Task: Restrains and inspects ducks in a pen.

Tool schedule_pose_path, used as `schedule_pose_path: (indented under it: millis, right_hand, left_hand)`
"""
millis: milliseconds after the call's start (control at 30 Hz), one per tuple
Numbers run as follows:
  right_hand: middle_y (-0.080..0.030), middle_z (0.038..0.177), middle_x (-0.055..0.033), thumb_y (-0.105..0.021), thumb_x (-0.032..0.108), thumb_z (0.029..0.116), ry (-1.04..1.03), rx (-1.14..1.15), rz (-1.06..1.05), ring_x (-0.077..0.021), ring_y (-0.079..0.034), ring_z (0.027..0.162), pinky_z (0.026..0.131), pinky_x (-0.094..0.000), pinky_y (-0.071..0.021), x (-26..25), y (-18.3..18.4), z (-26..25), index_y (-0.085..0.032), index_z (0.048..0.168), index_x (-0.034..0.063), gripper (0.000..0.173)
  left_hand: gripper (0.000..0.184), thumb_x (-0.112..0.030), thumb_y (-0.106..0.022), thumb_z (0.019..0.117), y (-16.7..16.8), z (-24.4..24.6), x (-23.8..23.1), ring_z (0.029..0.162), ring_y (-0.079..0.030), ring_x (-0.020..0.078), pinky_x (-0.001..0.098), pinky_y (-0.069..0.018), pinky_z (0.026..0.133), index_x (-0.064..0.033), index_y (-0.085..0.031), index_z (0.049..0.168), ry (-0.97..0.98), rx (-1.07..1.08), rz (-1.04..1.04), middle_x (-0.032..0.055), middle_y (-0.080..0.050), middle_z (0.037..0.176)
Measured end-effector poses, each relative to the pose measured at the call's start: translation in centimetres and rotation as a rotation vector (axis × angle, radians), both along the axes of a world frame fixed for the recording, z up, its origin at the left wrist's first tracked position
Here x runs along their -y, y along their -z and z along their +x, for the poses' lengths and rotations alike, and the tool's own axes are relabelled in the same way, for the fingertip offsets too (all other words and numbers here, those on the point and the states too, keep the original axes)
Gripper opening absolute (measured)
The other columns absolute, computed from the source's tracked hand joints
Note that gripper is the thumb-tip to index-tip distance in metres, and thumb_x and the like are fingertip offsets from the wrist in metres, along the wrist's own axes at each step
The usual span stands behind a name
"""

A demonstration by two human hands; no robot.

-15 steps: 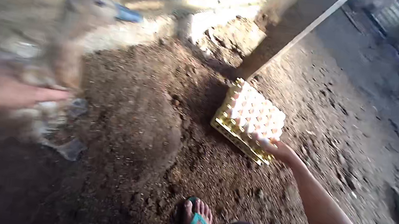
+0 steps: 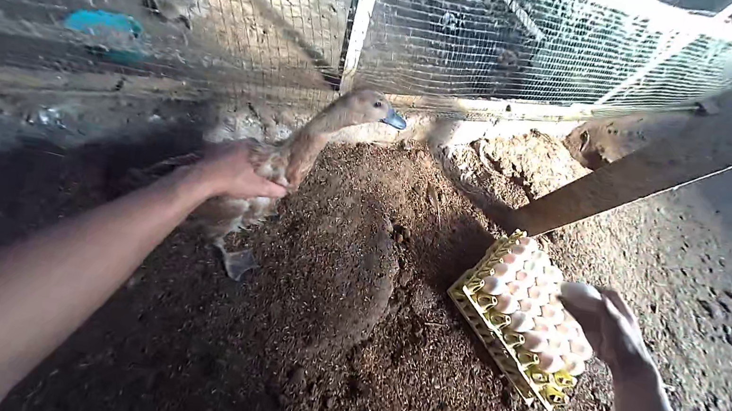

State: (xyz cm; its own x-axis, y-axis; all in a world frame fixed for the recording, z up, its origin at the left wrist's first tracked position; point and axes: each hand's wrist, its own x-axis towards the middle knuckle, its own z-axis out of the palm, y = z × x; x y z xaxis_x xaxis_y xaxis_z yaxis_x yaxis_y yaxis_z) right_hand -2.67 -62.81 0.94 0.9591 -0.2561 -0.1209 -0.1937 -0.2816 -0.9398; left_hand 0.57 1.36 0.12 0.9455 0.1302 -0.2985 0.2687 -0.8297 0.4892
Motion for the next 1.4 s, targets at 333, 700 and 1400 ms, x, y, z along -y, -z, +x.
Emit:
schedule_pose_path:
  millis: [333, 700, 1400]
  right_hand:
    - [-0.059, 0.127, -0.0160, -0.042, 0.017, 0.1071, -0.343, 0.162, 0.334, -0.0229, -0.067, 0.103, 0.087, -0.0386, -0.0597, -28.5, -2.9, 17.5, -0.049, 0.141, 0.0017, 0.038]
    - [-0.056, 0.119, -0.0158, -0.044, 0.022, 0.1064, -0.035, 0.134, 0.722, -0.0214, -0.064, 0.096, 0.079, -0.0334, -0.0579, -36.2, -4.4, 19.7, -0.045, 0.136, 0.0024, 0.036]
    - [-0.054, 0.128, -0.0196, -0.046, 0.021, 0.1031, -0.095, 0.056, 0.673, -0.0271, -0.064, 0.104, 0.082, -0.0375, -0.0597, -34.7, -4.1, 18.6, -0.044, 0.140, 0.0021, 0.042]
  left_hand:
    - [0.076, -0.043, -0.090, 0.0767, 1.0, -1.1, -0.4, 0.128, -0.056, 0.0433, 0.0640, -0.0415, 0.110, 0.0034, -0.062, 0.130, 0.055, 0.088, 0.009, 0.0281, -0.063, 0.130]
    - [0.067, -0.037, -0.090, 0.0790, 1.0, -1.0, -0.8, 0.123, -0.062, 0.0360, 0.0618, -0.0457, 0.106, -0.0043, -0.063, 0.132, 0.026, 0.168, -0.141, 0.0219, -0.066, 0.126]
    - [0.076, -0.041, -0.091, 0.0763, 0.9, -1.3, -1.1, 0.124, -0.059, 0.0424, 0.0654, -0.0453, 0.105, -0.0007, -0.059, 0.133, 0.016, 0.111, -0.030, 0.0257, -0.062, 0.130]
